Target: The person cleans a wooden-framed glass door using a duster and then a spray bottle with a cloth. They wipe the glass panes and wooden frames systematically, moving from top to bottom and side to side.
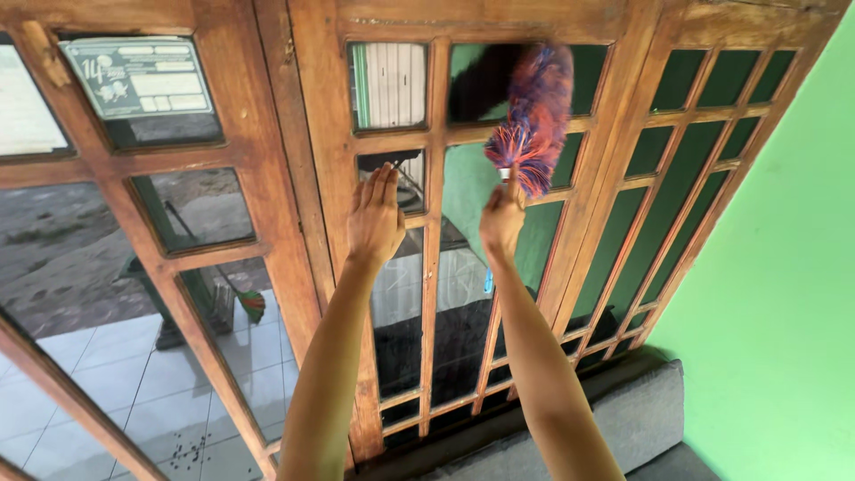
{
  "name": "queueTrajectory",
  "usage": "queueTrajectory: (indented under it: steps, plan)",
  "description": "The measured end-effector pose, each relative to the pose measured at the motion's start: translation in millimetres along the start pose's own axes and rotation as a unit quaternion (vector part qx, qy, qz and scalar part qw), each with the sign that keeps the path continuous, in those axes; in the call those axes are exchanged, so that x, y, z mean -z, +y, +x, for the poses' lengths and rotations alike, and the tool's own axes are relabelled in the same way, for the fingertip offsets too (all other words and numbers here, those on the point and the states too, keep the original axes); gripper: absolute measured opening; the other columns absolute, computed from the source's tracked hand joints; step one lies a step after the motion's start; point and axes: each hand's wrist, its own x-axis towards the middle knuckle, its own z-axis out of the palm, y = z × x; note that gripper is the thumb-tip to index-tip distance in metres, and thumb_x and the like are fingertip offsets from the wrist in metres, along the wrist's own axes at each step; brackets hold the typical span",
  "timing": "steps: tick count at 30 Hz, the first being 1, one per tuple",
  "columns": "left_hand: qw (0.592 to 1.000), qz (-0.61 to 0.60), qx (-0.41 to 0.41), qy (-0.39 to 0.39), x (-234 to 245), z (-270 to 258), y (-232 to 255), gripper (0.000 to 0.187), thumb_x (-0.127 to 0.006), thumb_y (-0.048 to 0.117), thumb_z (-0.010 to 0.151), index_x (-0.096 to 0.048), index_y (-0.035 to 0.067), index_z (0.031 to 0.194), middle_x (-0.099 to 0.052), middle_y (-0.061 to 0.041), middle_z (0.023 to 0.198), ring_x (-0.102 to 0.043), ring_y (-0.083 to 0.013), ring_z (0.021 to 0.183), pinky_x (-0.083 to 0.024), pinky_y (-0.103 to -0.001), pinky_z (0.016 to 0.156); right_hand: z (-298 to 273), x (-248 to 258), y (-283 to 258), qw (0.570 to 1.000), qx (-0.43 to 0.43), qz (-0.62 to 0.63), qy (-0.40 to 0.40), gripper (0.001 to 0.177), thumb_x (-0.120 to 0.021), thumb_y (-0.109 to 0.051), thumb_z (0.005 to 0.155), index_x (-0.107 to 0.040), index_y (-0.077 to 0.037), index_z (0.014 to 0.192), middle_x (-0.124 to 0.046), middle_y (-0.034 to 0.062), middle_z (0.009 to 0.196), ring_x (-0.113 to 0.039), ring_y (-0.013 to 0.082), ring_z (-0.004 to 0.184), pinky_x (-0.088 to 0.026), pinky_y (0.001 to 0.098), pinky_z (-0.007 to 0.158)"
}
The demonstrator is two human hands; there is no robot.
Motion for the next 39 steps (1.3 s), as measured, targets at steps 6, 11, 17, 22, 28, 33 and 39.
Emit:
queueTrajectory:
  steps: [6,11,17,22,28,33,39]
  plan:
    - [0.999,-0.022,0.009,-0.023,-29.8,5.3,10.0,0.066,-0.062,0.015,0.085,-0.047,-0.001,0.147,-0.045,-0.014,0.158,-0.040,-0.0277,0.147,-0.029,-0.046,0.122,-21.6,-14.6,25.5,0.995,-0.031,-0.016,-0.097,0.062,-0.055,0.000,0.102,-0.042,-0.025,0.157,-0.072,0.0214,0.092,-0.069,0.0338,0.059,-0.054,0.0467,0.052]
    - [1.000,-0.010,-0.016,-0.012,-45.3,10.9,19.7,0.067,-0.060,0.013,0.083,-0.048,-0.001,0.147,-0.046,-0.014,0.158,-0.042,-0.0265,0.147,-0.030,-0.046,0.123,6.1,-3.3,29.3,0.997,-0.060,-0.023,-0.044,0.059,-0.054,-0.004,0.105,-0.041,-0.024,0.159,-0.073,0.0208,0.099,-0.068,0.0385,0.064,-0.053,0.0491,0.052]
    - [1.000,-0.026,0.005,0.001,-64.8,21.4,36.2,0.063,-0.060,0.013,0.086,-0.049,0.000,0.146,-0.049,-0.014,0.155,-0.044,-0.0270,0.146,-0.031,-0.046,0.123,6.8,26.1,44.4,0.985,0.074,-0.022,-0.154,0.063,-0.057,-0.004,0.099,-0.044,-0.027,0.156,-0.070,0.0199,0.084,-0.070,0.0342,0.063,-0.058,0.0446,0.056]
    - [1.000,-0.013,-0.018,0.007,-78.6,29.4,53.3,0.062,-0.061,0.013,0.087,-0.050,0.000,0.146,-0.050,-0.013,0.154,-0.044,-0.0269,0.145,-0.031,-0.047,0.123,26.5,36.3,76.2,0.991,-0.001,-0.081,-0.107,0.063,-0.054,-0.001,0.101,-0.039,-0.017,0.160,-0.070,0.0222,0.087,-0.067,0.0346,0.059,-0.053,0.0472,0.051]
    - [1.000,-0.028,-0.001,0.000,-80.6,32.5,65.5,0.062,-0.062,0.014,0.086,-0.051,-0.001,0.145,-0.049,-0.015,0.154,-0.044,-0.0281,0.144,-0.031,-0.046,0.121,-40.8,48.3,58.1,0.975,0.138,0.000,-0.177,0.068,-0.052,0.000,0.095,-0.040,-0.016,0.159,-0.067,0.0170,0.077,-0.064,0.0273,0.056,-0.055,0.0414,0.051]
    - [0.999,-0.028,-0.018,0.013,-78.9,31.2,69.9,0.061,-0.061,0.013,0.086,-0.051,-0.002,0.144,-0.049,-0.016,0.155,-0.045,-0.0296,0.143,-0.032,-0.047,0.120,-37.4,88.2,128.9,0.969,0.060,-0.116,-0.210,0.065,-0.050,0.007,0.097,-0.042,-0.012,0.158,-0.064,0.0160,0.076,-0.053,0.0194,0.044,-0.044,0.0340,0.034]
    - [0.999,-0.044,-0.004,0.004,-82.2,27.8,76.0,0.059,-0.059,0.010,0.087,-0.052,-0.001,0.145,-0.050,-0.015,0.154,-0.045,-0.0290,0.145,-0.033,-0.046,0.121,-41.3,69.2,154.6,0.987,0.012,-0.037,-0.154,0.066,-0.049,0.007,0.099,-0.040,-0.012,0.161,-0.059,0.0090,0.066,-0.050,0.0151,0.046,-0.039,0.0320,0.040]
